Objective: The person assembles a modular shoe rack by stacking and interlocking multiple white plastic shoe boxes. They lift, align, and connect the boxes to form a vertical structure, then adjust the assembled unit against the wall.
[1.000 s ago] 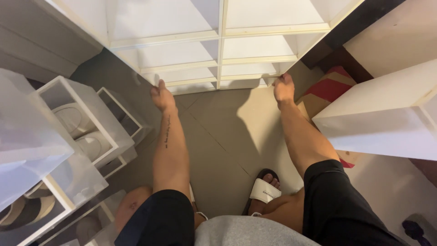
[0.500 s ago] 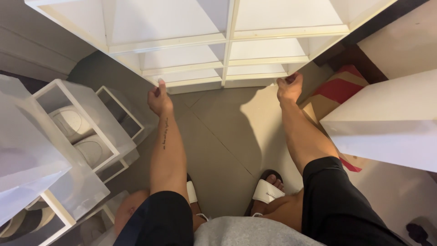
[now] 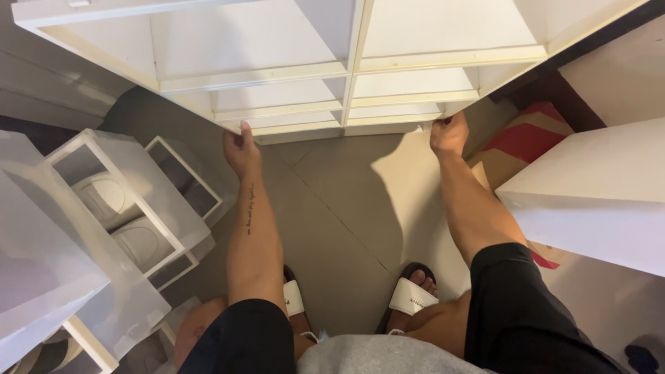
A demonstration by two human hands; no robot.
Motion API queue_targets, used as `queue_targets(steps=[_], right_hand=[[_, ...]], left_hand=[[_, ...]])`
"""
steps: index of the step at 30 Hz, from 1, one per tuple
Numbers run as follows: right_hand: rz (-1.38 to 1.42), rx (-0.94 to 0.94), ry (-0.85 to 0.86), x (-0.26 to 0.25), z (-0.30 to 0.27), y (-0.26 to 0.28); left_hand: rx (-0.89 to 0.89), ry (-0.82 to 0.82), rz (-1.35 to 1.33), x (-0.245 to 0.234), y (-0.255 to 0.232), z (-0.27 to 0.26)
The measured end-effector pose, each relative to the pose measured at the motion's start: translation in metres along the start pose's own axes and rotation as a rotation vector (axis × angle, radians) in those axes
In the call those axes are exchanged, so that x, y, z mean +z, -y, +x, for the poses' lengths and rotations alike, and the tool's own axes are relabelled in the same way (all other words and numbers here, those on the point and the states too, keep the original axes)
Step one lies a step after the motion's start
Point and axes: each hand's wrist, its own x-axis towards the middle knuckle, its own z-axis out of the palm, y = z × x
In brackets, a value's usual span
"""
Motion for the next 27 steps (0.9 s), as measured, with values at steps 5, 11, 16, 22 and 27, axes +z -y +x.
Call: queue_targets(steps=[5,11,16,22,27], right_hand=[[0.128,-0.076,0.065,0.010,0.015,-0.027],[0.050,-0.051,0.107,0.001,0.019,-0.028],[0.096,-0.078,0.054,0.009,0.020,-0.044],[-0.131,0.096,0.017,-0.005,0.007,-0.060],[-0.219,0.039,0.226,-0.042,0.013,-0.068]], left_hand=[[-0.417,0.107,0.183,-0.001,-0.015,0.021],[-0.549,0.165,0.199,-0.003,-0.047,0.034],[-0.548,0.188,0.171,0.003,-0.054,0.039],[-0.477,0.251,0.232,0.025,-0.017,0.041],[-0.343,-0.104,0.465,0.071,0.025,0.010]])
